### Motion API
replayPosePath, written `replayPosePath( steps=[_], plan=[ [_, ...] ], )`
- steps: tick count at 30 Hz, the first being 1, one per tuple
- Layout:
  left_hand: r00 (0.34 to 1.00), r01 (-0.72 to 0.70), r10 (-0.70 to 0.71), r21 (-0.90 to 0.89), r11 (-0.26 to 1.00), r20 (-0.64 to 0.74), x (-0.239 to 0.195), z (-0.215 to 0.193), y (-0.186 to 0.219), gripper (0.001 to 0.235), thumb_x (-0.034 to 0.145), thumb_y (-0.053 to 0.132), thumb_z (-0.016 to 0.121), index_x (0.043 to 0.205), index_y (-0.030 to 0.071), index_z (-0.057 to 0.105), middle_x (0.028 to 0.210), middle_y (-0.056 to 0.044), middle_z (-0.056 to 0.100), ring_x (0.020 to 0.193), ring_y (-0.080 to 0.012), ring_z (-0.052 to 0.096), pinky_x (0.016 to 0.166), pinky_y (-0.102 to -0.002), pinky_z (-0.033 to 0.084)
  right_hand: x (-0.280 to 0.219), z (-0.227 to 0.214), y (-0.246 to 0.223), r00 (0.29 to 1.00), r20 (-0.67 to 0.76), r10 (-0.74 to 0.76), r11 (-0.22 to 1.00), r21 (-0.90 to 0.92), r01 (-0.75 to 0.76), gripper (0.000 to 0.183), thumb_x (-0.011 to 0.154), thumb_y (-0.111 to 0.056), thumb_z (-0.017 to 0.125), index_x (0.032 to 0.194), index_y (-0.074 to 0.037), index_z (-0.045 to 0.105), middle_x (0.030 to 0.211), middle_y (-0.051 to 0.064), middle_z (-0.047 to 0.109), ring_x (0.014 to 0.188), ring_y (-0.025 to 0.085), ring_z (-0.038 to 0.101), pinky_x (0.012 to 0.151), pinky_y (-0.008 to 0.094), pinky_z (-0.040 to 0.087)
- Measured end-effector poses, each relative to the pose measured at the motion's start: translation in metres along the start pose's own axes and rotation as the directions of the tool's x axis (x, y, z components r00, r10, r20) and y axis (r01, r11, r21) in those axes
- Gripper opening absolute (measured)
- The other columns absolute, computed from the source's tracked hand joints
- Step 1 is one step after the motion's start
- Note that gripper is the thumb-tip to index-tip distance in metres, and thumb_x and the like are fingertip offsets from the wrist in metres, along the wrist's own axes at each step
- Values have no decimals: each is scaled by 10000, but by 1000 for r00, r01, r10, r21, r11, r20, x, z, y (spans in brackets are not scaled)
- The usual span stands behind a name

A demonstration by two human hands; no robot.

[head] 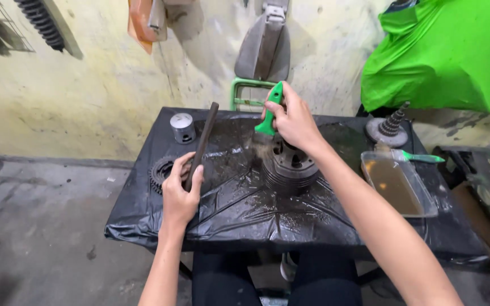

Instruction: Cleaning a motorcycle cylinder block using a brush and cleaning solution

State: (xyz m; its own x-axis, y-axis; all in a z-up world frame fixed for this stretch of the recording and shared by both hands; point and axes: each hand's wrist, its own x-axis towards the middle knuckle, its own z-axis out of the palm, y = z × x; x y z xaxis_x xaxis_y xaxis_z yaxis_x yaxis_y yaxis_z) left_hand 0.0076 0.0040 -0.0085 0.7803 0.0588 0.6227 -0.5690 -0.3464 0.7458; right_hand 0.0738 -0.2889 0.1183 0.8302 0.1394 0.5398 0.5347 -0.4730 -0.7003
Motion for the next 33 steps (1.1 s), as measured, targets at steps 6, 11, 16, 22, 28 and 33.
replayPosePath(
  steps=[6,11,16,22,28,33],
  plan=[
    [1000,11,-11,6,1000,-1,1,1,-4,326,1082,233,686,1380,101,696,862,-102,797,681,-248,774,641,-354,561,24,-2,36,962,-243,-128,981,-172,88,47,1145,-29,557,1163,6,583,875,233,746,684,381,741,671,489,592],
    [1000,12,-12,-9,1000,-8,5,2,-2,324,1084,225,682,1380,93,697,869,-122,793,683,-262,765,640,-364,554,22,-30,74,952,-301,52,984,181,4,112,1168,-70,505,1246,-21,442,881,159,727,482,156,612,432,275,504],
    [999,19,-19,-24,1000,-26,2,0,-2,334,1084,208,683,1392,79,694,887,-139,798,705,-276,778,647,-372,565,6,-89,146,880,-472,-45,988,-149,-29,239,1113,-37,647,1263,-12,463,950,181,547,780,308,603,663,470,499],
    [999,40,-40,-28,999,3,2,2,-1,338,1070,208,700,1384,85,708,929,-134,811,740,-262,800,662,-366,584,14,-59,104,860,-507,58,995,-41,-91,393,1129,7,538,1452,2,314,1149,167,587,798,220,706,669,363,670],
    [1000,-2,2,-14,1000,-14,4,1,-4,322,1091,197,674,1381,57,692,898,-158,794,691,-274,773,632,-368,564,0,-25,126,874,-433,222,953,284,-102,184,1124,-116,495,1245,-91,358,832,131,761,503,121,617,390,233,461],
    [1000,6,-6,-29,1000,-15,1,1,-7,337,1086,188,691,1396,55,691,890,-144,792,683,-252,759,624,-351,555,-35,-88,185,779,-608,155,988,102,-116,203,1143,-56,497,1270,-116,349,909,128,761,656,173,729,445,260,534]
  ],
)
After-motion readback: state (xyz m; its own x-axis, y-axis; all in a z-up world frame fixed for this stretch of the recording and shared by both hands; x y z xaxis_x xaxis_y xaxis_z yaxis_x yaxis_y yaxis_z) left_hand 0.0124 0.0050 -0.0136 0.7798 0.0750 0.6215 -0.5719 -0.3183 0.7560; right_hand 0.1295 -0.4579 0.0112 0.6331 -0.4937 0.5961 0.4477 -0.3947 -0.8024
